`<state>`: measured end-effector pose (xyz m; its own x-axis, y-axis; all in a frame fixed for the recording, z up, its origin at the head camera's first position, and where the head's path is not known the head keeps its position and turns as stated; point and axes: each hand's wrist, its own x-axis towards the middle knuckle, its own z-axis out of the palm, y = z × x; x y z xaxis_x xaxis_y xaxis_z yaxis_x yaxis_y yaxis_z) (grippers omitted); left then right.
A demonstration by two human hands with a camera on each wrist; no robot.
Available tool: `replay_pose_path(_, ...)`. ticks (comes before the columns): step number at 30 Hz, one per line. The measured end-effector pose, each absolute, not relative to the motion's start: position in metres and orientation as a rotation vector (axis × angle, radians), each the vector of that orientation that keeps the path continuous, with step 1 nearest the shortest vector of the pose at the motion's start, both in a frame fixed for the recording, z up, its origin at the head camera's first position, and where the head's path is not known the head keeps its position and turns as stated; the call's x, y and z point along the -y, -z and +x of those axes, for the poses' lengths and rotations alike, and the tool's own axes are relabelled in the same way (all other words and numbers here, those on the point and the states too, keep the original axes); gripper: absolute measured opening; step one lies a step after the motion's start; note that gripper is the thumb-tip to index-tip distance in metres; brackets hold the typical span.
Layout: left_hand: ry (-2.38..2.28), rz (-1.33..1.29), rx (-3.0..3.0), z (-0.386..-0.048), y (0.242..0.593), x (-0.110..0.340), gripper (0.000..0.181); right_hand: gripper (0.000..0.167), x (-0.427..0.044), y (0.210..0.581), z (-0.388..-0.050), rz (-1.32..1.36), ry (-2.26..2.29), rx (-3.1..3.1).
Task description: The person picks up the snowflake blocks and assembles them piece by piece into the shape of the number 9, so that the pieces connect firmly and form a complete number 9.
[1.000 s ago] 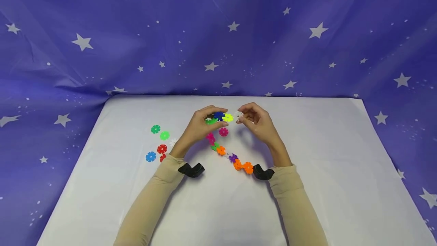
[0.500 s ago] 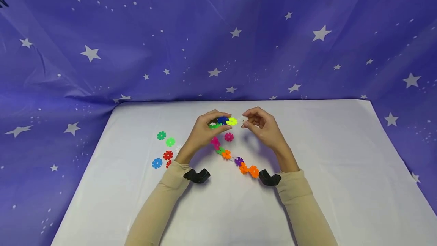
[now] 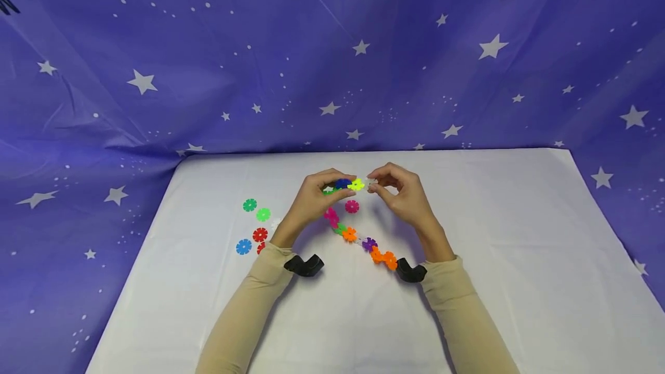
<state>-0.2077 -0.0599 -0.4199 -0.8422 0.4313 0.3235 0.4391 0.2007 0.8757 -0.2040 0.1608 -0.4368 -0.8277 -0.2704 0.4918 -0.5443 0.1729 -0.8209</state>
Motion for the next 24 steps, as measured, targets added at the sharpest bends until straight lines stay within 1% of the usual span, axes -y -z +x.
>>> replay_pose_path(4, 1.767, -0.855, 2.427, -0.213, 0.435, 0.064, 0.025, 0.018, -0.154, 0.432, -0.200, 0.797, -1.707, 2.220)
replay_pose_path(9, 1.743, -0.882, 2.449, -0.218, 0.440, 0.062, 0.026, 0.016, -0.155, 0.419, -0.193, 0.768, -1.751, 2.266)
replay_pose_path(11, 1.722, -0.895, 2.472, -0.220, 0.440, 0.061, 0.026, 0.022, -0.159, 0.422, -0.196, 0.742, -1.766, 2.301)
replay_pose_path(15, 1.685, -0.923, 2.527, -0.223, 0.437, 0.063, 0.026, 0.038, -0.170, 0.441, -0.207, 0.720, -1.744, 2.436)
replay_pose_path(16, 1.678, -0.937, 2.539, -0.223, 0.437, 0.065, 0.027, 0.039, -0.173, 0.446, -0.208, 0.738, -1.719, 2.481)
replay_pose_path(21, 1.673, -1.006, 2.562, -0.222, 0.437, 0.079, 0.032, 0.028, -0.181, 0.466, -0.212, 0.957, -1.612, 2.735)
replay_pose_path(24, 1.664, -1.041, 2.544, -0.224, 0.435, 0.084, 0.034, 0.035, -0.178, 0.470, -0.215, 1.132, -1.509, 2.843)
